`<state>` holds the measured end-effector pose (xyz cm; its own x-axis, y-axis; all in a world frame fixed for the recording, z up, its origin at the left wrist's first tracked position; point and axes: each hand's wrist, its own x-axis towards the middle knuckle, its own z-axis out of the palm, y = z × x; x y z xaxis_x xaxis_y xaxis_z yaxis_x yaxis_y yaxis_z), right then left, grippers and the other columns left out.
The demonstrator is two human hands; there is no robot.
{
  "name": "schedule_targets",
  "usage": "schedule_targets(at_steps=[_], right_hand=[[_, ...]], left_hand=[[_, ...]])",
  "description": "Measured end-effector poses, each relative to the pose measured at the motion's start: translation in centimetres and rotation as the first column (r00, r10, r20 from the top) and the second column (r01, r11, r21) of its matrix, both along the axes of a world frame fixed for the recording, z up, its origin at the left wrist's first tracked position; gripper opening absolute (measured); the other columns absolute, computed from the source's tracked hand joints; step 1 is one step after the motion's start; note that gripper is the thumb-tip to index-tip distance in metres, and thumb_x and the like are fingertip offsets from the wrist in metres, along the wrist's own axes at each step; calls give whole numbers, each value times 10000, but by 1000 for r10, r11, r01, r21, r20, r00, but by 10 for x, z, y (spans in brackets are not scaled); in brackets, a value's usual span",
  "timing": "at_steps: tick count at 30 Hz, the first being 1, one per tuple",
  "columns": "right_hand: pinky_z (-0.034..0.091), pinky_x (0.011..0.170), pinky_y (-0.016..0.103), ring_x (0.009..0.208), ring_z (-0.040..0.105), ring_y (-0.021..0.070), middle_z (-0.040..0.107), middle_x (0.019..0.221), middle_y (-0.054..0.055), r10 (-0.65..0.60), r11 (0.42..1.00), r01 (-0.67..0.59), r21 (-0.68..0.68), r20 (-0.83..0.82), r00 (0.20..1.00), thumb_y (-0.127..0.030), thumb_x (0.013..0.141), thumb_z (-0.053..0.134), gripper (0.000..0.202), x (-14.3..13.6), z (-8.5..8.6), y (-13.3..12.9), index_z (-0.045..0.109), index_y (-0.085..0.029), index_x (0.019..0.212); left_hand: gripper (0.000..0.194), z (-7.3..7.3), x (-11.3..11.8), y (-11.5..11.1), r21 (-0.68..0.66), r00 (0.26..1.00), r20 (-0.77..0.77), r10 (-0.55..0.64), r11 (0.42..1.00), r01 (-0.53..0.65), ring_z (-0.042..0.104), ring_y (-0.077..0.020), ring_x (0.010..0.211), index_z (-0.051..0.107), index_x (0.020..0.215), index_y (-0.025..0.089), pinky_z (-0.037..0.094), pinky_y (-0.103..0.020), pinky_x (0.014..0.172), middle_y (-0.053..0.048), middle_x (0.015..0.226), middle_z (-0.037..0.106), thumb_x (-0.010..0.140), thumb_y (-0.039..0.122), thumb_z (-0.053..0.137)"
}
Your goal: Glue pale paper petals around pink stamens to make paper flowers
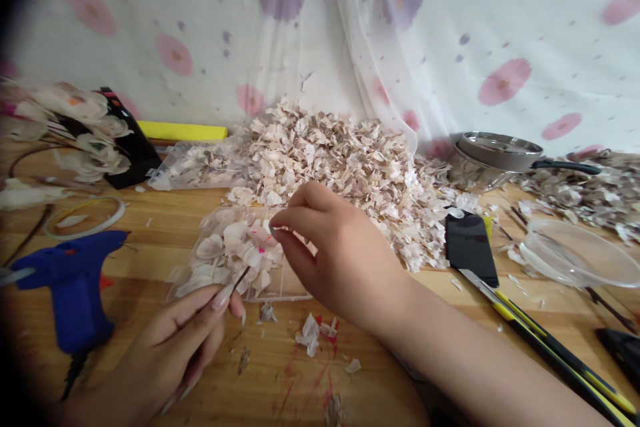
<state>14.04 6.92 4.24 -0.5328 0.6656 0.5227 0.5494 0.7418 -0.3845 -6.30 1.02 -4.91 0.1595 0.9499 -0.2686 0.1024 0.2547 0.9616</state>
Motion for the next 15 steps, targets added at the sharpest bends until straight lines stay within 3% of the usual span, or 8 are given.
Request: schedule_targets(at_steps=[6, 15], right_hand=[[443, 626, 244, 704, 576, 136, 610, 805, 49, 48, 997, -43, -66, 79, 996, -149, 938, 515, 190, -12, -14, -13, 703, -143, 911], [398, 535, 239, 598, 558, 130, 611, 713, 40, -4, 1000, 3, 18, 61, 998, -119, 926, 488, 201, -17, -22, -18, 687, -101, 950]], left_hand=[[529, 12, 3, 3, -17, 999, -30, 36, 999, -37, 271, -68, 329, 562, 769, 188, 224, -180, 365, 91, 359, 370, 787, 706, 458], [540, 9, 3, 2, -8, 999, -19, 30, 999, -31, 255, -65, 320, 508, 783, 202, 197, -175, 335, 104, 370, 366, 787, 735, 422]])
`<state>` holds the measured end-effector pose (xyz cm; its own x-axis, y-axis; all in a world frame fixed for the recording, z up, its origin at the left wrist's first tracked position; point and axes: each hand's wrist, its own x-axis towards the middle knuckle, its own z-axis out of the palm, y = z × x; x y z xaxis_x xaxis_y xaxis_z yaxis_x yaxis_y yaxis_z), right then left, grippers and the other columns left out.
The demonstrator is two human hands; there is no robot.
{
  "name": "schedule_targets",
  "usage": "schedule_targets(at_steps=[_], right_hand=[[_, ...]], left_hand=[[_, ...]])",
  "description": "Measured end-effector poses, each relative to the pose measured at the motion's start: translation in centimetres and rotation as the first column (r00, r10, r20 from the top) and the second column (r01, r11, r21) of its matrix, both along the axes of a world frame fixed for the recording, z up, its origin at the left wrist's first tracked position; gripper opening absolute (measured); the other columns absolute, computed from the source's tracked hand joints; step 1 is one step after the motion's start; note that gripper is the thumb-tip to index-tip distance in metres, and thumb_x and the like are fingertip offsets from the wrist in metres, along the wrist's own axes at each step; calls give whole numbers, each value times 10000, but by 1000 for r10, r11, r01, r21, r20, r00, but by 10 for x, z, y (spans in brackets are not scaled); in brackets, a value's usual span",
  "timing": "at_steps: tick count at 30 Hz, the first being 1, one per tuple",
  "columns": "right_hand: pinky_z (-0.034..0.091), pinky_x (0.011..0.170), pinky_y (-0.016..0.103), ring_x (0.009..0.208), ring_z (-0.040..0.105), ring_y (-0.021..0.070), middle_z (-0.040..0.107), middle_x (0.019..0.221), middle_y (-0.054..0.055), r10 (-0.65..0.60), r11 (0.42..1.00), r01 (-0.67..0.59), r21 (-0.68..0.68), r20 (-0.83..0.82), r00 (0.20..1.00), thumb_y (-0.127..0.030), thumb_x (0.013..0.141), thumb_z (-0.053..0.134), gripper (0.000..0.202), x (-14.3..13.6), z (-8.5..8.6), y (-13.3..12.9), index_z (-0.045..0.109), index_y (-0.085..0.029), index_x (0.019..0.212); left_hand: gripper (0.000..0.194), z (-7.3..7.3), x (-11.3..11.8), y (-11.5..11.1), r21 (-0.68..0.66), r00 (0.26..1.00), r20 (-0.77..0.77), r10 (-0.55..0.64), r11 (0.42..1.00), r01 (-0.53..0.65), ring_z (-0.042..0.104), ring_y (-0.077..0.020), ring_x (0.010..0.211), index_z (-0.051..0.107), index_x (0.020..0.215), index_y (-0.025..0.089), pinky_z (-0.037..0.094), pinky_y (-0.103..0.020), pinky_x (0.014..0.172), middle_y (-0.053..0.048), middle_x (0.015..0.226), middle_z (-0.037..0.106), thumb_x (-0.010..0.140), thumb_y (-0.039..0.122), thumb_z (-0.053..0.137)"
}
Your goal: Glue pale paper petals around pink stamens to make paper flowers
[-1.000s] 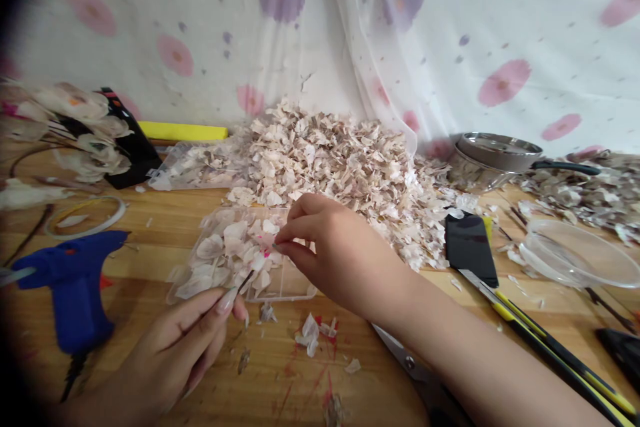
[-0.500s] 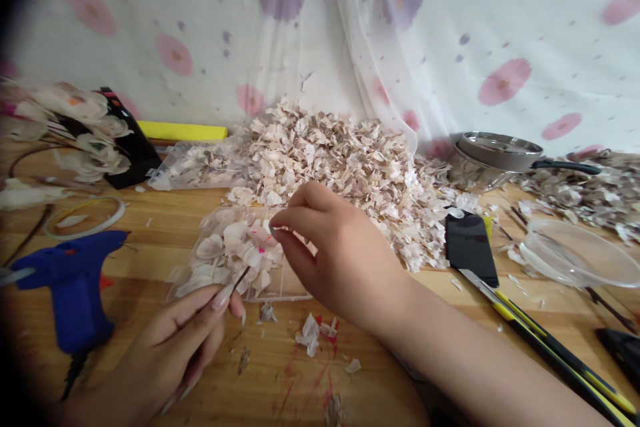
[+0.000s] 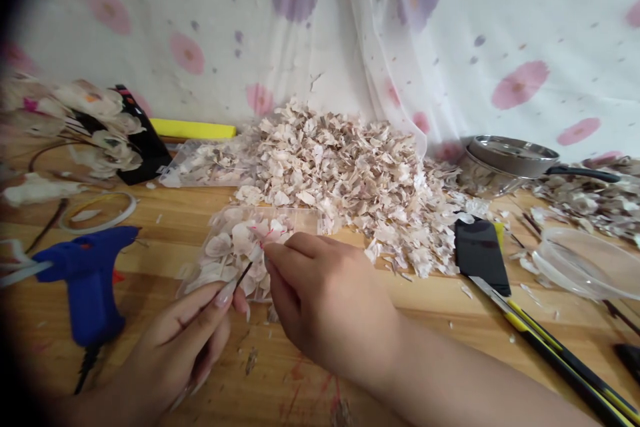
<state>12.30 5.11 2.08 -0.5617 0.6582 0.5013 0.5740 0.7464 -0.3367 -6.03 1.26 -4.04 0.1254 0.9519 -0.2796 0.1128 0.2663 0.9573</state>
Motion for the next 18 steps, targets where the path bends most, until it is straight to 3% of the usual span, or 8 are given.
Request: schedule_targets(at_steps=[12, 18], right_hand=[[416, 544, 225, 598, 581, 124, 637, 725, 44, -34, 999, 34, -31, 0, 999, -103, 904, 503, 216, 0, 0, 1, 645, -144, 747], [404, 522, 230, 588, 571, 127, 637, 721, 53, -11, 1000, 11, -8, -34, 999, -107, 906, 499, 197, 0, 1, 0, 679, -120, 829]], left_hand=[[553, -1, -1, -1, 27, 999, -20, -32, 999, 33, 271, -68, 332, 508, 797, 191, 242, -183, 373, 105, 367, 361, 803, 733, 399], [562, -3, -2, -1, 34, 1000, -8, -23, 999, 23, 256, -69, 328, 503, 788, 198, 216, -181, 351, 105, 366, 358, 793, 751, 401]])
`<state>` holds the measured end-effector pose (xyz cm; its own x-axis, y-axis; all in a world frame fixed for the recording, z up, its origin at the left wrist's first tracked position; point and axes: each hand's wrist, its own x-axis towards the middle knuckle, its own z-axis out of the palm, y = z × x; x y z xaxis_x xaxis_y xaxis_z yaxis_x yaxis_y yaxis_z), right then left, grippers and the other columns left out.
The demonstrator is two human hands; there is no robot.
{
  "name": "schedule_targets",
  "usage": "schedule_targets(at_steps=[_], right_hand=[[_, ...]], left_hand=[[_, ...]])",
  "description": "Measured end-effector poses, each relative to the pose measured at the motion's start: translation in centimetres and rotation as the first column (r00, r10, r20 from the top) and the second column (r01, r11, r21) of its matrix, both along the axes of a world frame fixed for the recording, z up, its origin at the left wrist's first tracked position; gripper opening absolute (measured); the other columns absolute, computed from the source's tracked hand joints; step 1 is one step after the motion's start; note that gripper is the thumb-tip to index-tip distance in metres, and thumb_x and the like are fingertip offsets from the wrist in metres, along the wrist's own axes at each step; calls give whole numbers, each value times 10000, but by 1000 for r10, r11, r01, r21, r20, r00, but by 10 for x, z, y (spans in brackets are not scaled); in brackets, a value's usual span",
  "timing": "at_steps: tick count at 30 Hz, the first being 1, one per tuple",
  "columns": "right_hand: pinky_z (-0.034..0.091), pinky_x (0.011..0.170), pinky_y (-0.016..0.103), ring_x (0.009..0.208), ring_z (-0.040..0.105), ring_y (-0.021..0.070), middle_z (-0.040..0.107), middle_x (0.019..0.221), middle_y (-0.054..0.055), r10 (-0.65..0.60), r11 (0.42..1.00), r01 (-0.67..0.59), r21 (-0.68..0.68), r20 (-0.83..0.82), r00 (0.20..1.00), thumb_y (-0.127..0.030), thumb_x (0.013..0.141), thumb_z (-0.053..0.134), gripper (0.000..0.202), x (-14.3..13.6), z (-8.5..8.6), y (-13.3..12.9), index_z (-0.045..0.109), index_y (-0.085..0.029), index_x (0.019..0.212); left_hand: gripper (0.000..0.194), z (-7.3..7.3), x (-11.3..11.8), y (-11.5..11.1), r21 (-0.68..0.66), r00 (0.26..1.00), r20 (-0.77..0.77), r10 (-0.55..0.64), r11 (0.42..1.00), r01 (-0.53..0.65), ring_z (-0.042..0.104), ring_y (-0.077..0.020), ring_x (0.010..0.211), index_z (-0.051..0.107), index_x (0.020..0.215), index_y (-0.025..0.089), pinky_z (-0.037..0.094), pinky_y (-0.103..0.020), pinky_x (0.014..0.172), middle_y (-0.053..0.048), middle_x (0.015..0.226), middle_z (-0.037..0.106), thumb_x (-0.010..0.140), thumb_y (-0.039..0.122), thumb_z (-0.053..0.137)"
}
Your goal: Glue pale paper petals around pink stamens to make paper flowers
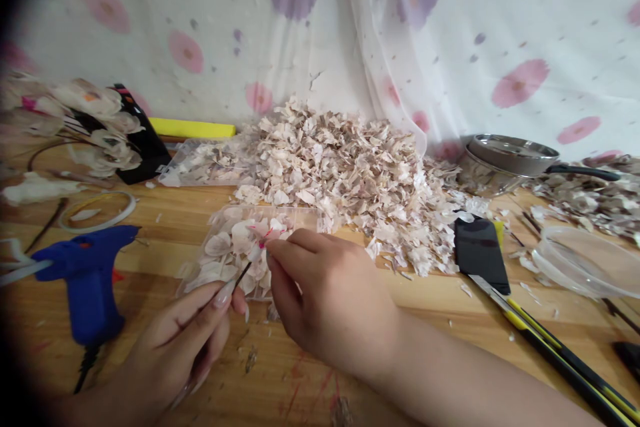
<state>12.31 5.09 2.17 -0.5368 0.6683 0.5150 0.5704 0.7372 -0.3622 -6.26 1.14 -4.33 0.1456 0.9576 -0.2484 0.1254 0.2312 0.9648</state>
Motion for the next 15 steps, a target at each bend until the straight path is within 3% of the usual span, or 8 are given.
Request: schedule_targets(at_steps=[5, 11, 15], right_hand=[[410, 529, 234, 590, 572, 127, 642, 730, 55, 11, 999, -10, 36, -20, 1000, -118, 920, 503, 196, 0, -2, 1, 697, -98, 930], [405, 513, 240, 568, 560, 123, 636, 724, 40, 14, 998, -16, 53, 35, 999, -118, 926, 494, 211, 1, -2, 2, 696, -98, 983], [432, 537, 252, 625, 601, 142, 655, 773, 42, 21, 993, -34, 115, 114, 993, -121, 933, 481, 267, 3, -3, 3, 661, -100, 1129]], left_hand=[[582, 1, 0, -2, 1, 1000, 4, -18, 1000, 18, 271, -70, 338, 505, 789, 193, 233, -179, 365, 103, 371, 358, 790, 764, 392], [608, 0, 1, -3, -20, 1000, 11, -18, 1000, 19, 257, -70, 340, 508, 805, 193, 211, -179, 369, 106, 370, 338, 774, 789, 390], [594, 1, 1, -3, -5, 1000, 16, -10, 1000, 10, 265, -67, 339, 520, 788, 188, 224, -180, 374, 101, 364, 349, 779, 773, 416]])
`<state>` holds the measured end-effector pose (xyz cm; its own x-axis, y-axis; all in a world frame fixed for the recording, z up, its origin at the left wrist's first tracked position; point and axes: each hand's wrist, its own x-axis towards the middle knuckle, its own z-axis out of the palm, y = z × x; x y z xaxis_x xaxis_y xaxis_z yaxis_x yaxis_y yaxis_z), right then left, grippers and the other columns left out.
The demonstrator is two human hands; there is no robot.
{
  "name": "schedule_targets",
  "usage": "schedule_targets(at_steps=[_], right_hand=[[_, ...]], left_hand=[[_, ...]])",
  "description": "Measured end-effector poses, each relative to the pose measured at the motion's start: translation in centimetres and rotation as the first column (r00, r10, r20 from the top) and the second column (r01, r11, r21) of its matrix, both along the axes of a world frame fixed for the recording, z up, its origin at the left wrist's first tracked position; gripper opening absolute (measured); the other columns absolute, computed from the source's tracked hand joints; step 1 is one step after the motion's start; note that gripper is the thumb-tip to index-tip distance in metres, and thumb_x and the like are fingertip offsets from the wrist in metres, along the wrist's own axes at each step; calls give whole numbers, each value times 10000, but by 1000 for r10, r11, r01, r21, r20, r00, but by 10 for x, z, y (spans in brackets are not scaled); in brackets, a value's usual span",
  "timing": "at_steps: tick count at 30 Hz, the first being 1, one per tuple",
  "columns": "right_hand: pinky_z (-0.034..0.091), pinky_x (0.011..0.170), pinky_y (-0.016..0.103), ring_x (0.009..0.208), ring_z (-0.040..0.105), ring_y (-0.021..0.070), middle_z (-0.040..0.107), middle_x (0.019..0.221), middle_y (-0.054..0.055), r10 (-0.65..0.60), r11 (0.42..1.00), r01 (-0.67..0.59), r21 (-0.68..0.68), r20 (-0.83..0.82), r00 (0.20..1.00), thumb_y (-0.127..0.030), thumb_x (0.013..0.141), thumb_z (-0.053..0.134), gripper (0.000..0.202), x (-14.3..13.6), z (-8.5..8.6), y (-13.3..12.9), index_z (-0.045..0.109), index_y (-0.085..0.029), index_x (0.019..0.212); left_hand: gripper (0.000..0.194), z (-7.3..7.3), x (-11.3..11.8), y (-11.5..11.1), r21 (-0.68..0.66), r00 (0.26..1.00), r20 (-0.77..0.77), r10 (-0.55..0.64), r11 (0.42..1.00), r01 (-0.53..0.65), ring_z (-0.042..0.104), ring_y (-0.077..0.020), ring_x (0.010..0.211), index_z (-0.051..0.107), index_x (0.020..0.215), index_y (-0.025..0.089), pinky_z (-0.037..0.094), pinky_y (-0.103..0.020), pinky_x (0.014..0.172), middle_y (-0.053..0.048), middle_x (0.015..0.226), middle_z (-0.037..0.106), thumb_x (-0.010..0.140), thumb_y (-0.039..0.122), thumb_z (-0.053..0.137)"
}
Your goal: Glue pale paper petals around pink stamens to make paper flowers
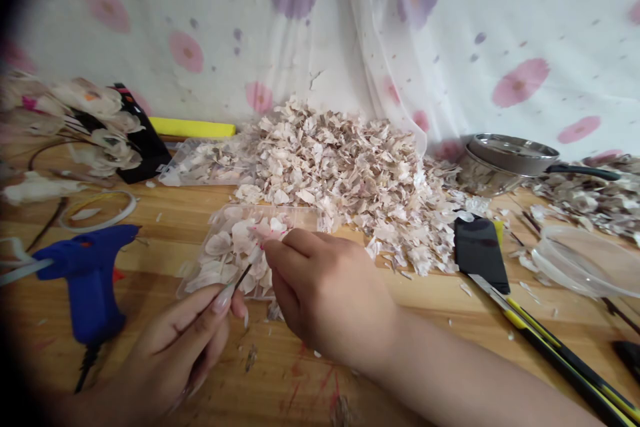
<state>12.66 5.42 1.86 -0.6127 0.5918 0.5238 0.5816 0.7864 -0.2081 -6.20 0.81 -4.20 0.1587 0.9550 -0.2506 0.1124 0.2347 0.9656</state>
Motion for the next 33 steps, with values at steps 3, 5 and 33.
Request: schedule_targets(at_steps=[3, 5, 33], right_hand=[[435, 528, 254, 637, 602, 139, 674, 828, 53, 24, 997, -24, 73, -2, 1000, -125, 932, 483, 298, 1, -1, 0, 622, -92, 1194], [432, 516, 253, 619, 591, 135, 675, 821, 56, 37, 994, -34, 107, -29, 999, -130, 926, 488, 268, 1, -2, -2, 631, -89, 1149], [501, 555, 245, 676, 646, 144, 706, 857, 84, 49, 992, -44, 114, -40, 998, -126, 942, 473, 250, 0, -6, 0, 634, -86, 1129]], left_hand=[[583, 0, -1, -1, 5, 1000, 25, 9, 1000, -9, 266, -65, 335, 524, 779, 189, 227, -179, 370, 98, 363, 359, 783, 764, 430], [572, -1, -1, -2, 2, 999, 54, 7, 1000, -7, 259, -63, 333, 532, 776, 189, 219, -178, 364, 97, 366, 363, 793, 753, 436], [573, -6, -3, -5, 15, 997, 73, 25, 1000, -26, 243, -68, 327, 575, 784, 199, 205, -176, 357, 90, 362, 342, 790, 758, 451]])
